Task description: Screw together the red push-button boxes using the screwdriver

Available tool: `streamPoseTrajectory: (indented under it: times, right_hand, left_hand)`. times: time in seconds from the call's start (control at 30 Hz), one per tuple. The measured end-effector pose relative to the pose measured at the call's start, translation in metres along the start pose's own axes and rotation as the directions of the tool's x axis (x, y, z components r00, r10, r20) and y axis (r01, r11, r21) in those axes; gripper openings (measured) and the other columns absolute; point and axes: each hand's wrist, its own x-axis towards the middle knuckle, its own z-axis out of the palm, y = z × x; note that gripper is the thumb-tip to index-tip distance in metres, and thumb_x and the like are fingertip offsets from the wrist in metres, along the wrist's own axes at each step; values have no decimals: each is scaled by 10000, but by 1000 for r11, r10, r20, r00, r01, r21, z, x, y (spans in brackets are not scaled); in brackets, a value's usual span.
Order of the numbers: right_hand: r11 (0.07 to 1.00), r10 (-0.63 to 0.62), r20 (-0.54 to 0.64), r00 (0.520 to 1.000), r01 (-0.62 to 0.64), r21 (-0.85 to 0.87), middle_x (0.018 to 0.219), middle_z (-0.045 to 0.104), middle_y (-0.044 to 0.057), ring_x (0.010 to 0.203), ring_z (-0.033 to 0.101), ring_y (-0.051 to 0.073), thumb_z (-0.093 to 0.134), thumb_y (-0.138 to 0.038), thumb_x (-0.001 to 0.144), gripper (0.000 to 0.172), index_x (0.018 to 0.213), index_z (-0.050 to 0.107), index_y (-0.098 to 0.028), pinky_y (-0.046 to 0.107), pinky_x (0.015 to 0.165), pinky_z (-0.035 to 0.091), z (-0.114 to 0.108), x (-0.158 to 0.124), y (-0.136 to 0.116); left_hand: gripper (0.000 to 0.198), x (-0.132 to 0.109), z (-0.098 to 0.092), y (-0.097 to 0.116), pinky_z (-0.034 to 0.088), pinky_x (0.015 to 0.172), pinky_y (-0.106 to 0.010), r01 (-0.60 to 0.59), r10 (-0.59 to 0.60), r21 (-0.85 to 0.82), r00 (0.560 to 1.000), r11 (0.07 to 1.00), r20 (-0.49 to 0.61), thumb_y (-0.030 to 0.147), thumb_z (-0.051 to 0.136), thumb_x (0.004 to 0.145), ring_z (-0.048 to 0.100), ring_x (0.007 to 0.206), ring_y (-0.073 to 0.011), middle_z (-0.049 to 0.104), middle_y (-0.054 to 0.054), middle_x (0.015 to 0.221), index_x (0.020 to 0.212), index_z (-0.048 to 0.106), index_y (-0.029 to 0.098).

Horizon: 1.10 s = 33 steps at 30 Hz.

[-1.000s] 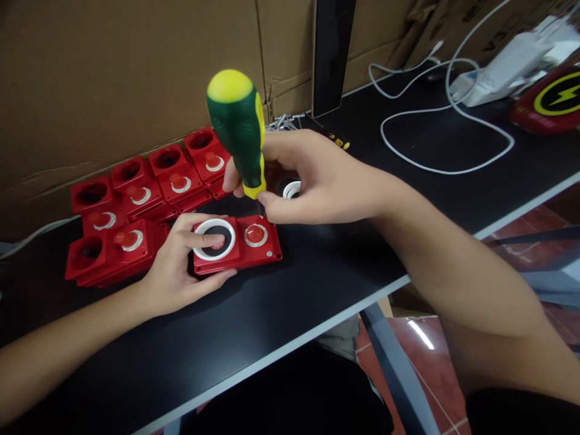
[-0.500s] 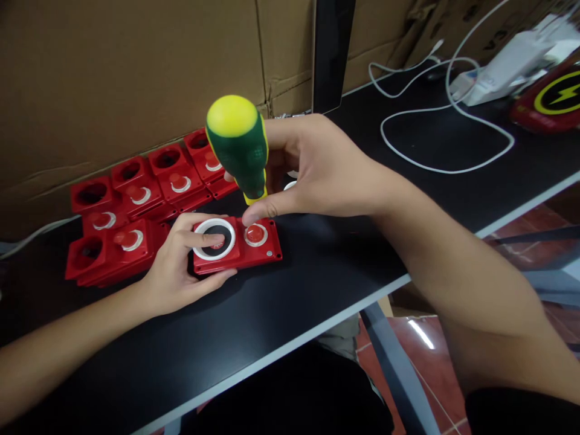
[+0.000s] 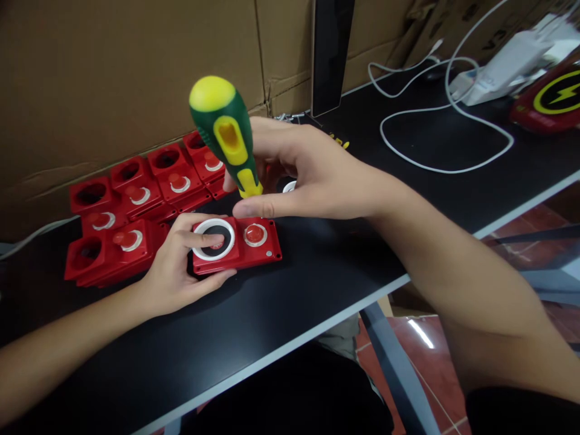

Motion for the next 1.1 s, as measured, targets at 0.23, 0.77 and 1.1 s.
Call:
streamPoseTrajectory:
  times: [0.23,0.77,1.1]
  right_hand:
    - [998,59,-66,996,-58,17,1072,816,53,918,762,225,1135,-395,738,462,1070,858,-234,349,786,673,-1,1,1]
    - [975,65,11,998,-66,211,1092,874,8,1021,829,180,857,-70,884,298,1109,798,-258,254,778,635,5,-3,-14]
    - [999,20,2,1000,-20,41,983,796,29,889,737,207,1061,-317,845,288,992,825,-240,319,754,641,-3,2,1]
  left_hand:
    - [568,1,0,1,661,1068,-510,-7,7,-6,1000,1000,3,246,927,988,739,1320,-318,662,-148,1449,1432,574,271]
    - [556,0,1,0,665,1068,-515,-13,13,-9,1000,1000,0,257,923,995,746,1321,-322,653,-158,1456,1428,575,263]
    - [558,0,0,0,664,1073,-496,-14,14,-11,1000,1000,4,249,925,997,739,1320,-309,652,-153,1452,1431,574,262]
